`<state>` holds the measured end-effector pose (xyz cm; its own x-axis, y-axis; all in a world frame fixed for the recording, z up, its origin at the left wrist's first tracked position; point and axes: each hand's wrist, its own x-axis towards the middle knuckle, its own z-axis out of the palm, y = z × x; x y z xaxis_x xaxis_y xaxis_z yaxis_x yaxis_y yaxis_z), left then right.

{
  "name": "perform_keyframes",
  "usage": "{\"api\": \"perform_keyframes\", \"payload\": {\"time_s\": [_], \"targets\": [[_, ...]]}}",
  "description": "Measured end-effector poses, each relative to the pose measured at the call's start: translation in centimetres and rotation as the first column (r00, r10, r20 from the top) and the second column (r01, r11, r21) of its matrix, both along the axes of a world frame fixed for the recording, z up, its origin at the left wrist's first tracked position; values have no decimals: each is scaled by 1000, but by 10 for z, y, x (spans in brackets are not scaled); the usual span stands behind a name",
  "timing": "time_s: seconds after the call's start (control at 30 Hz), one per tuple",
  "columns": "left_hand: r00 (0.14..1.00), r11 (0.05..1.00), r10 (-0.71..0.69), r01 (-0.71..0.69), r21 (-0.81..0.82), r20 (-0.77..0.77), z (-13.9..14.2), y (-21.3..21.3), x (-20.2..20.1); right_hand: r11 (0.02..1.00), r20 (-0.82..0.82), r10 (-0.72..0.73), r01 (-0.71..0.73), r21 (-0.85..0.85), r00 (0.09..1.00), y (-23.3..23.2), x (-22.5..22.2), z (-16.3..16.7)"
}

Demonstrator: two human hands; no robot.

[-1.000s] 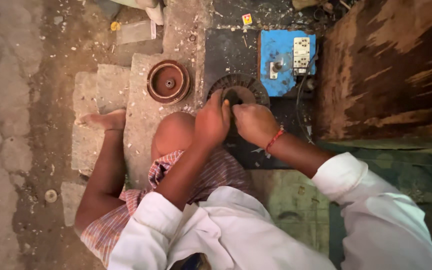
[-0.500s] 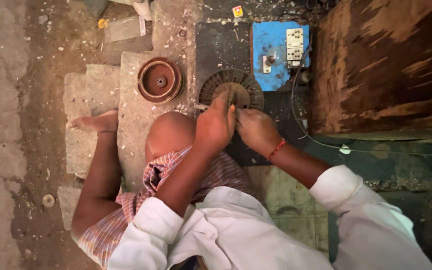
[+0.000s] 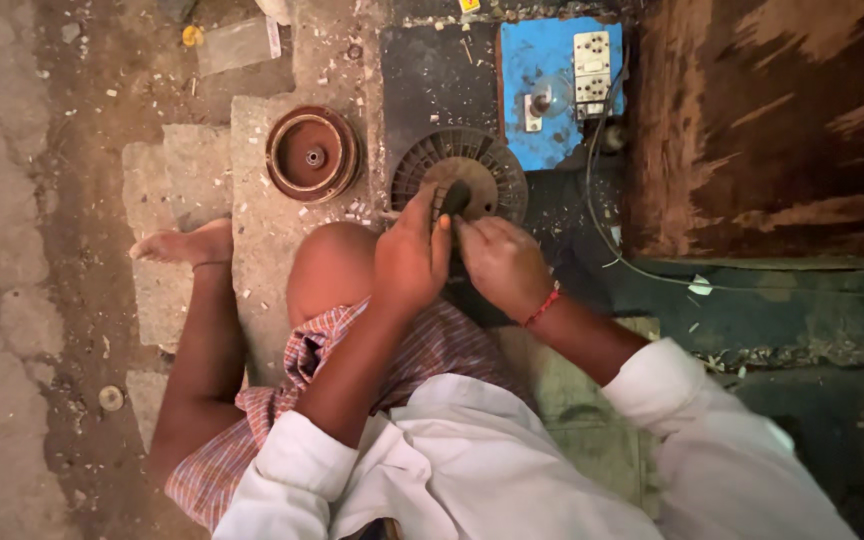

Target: The person sits on the ground and works on a fan impeller wheel, pressing and fitting a hub component into the center of the wheel by hand, rotating the wheel and repositioning it while fitting the part.

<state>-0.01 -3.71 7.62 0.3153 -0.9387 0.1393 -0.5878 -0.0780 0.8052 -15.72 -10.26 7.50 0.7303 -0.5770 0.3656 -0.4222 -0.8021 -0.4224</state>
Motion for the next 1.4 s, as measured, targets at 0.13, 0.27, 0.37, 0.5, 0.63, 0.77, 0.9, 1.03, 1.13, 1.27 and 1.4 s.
{"api": "perform_keyframes", "payload": {"time_s": [0.13, 0.27, 0.37, 0.5, 0.63, 0.77, 0.9, 1.03, 1.13, 1.27, 1.4], "targets": [[1000, 1000, -10, 10, -4, 29, 0, -8, -5, 999, -119, 44, -42, 14, 992, -10, -1, 8], [996, 998, -34, 38, -47, 81, 0, -9, -11, 980, -144, 26, 3, 198, 989, -17, -3, 1], [996, 998, -42, 45, -45, 81, 0, -5, -11, 854, -304, 18, 143, 500, 952, -29, -2, -7], [997, 1000, -23, 21, 21, 72, 0, -1, -4, 736, -99, -14, 78, 672, 995, -31, 0, -17], [999, 1000, 0, 0, 3, 44, 2, 1, 2, 654, 125, -150, 4, 757, 981, -3, -7, -27], [1000, 999, -21, 21, 43, -1, 6, 2, 4, 174, 281, -299, -237, 956, 912, 0, -11, -43], [997, 1000, -5, 7, 29, -81, 8, 2, 7, -2, 142, -356, -153, 988, 924, -13, -12, -50], [980, 1000, 22, -25, -14, -199, 3, 5, 13, 22, 36, -318, -30, 999, 948, -24, -2, -48], [958, 995, 43, -67, -75, -282, -7, 5, 17, 58, 4, -284, 14, 998, 959, -28, 7, -45], [934, 989, 58, -101, -105, -352, -22, 9, 22, -20, -4, -297, -2, 1000, 955, -33, 11, -44], [889, 985, 74, -137, -108, -452, -31, 10, 22, -71, 30, -310, -55, 996, 950, -36, 6, -43]]}}
